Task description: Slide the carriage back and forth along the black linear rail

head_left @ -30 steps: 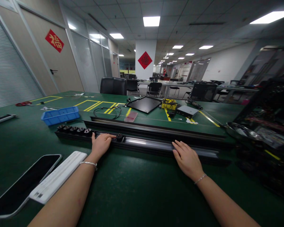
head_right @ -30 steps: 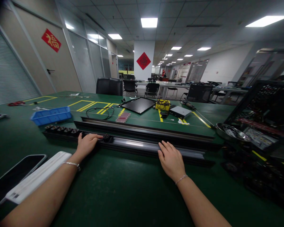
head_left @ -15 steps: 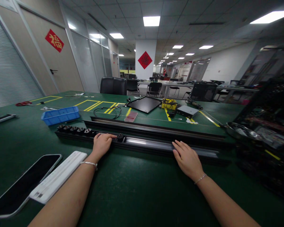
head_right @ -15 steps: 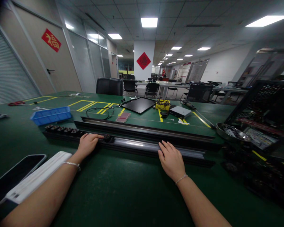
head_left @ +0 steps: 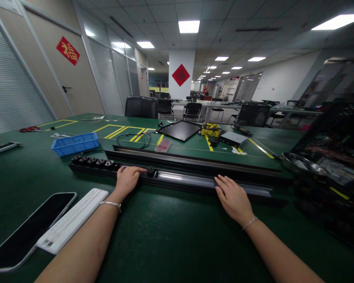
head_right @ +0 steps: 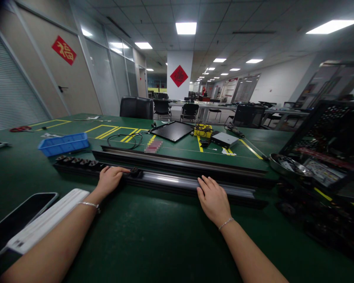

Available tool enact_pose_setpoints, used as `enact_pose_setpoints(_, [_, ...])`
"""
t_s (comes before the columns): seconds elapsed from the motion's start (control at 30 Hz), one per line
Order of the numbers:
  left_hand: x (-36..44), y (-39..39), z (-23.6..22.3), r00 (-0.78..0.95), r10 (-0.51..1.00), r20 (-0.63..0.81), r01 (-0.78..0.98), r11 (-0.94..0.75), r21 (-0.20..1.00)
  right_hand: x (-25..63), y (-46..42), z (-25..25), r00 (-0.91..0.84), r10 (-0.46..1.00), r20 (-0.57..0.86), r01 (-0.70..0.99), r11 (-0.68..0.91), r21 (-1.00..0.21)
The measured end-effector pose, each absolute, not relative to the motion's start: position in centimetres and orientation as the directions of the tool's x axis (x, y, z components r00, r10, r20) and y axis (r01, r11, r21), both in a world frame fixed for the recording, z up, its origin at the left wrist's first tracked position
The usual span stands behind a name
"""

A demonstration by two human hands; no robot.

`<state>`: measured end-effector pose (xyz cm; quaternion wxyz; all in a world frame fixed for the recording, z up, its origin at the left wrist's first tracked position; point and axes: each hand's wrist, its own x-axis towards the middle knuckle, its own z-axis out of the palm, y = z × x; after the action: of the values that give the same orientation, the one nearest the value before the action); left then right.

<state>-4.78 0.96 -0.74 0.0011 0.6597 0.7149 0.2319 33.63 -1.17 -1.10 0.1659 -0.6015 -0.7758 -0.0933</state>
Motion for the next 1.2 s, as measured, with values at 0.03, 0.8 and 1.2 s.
enact_pose_setpoints(0.03, [-4.81, 0.99, -0.78, -0.128, 0.944, 0.305, 0.943, 0.020, 0.333, 33.61, -1.19, -1.05, -0.220, 0.903, 0.370, 0.965, 0.258, -0.055])
enact_pose_setpoints(0.8, [-4.11, 0.43, -0.23, -0.114, 0.949, 0.293, 0.935, 0.003, 0.355, 33.52, -1.29, -0.97, -0.218, 0.899, 0.380, 0.964, 0.259, -0.061])
enact_pose_setpoints(1.2, [-4.07, 0.45, -0.43, -0.084, 0.950, 0.301, 0.934, -0.030, 0.356, 33.65, -1.18, -1.06, -0.221, 0.901, 0.375, 0.965, 0.257, -0.050])
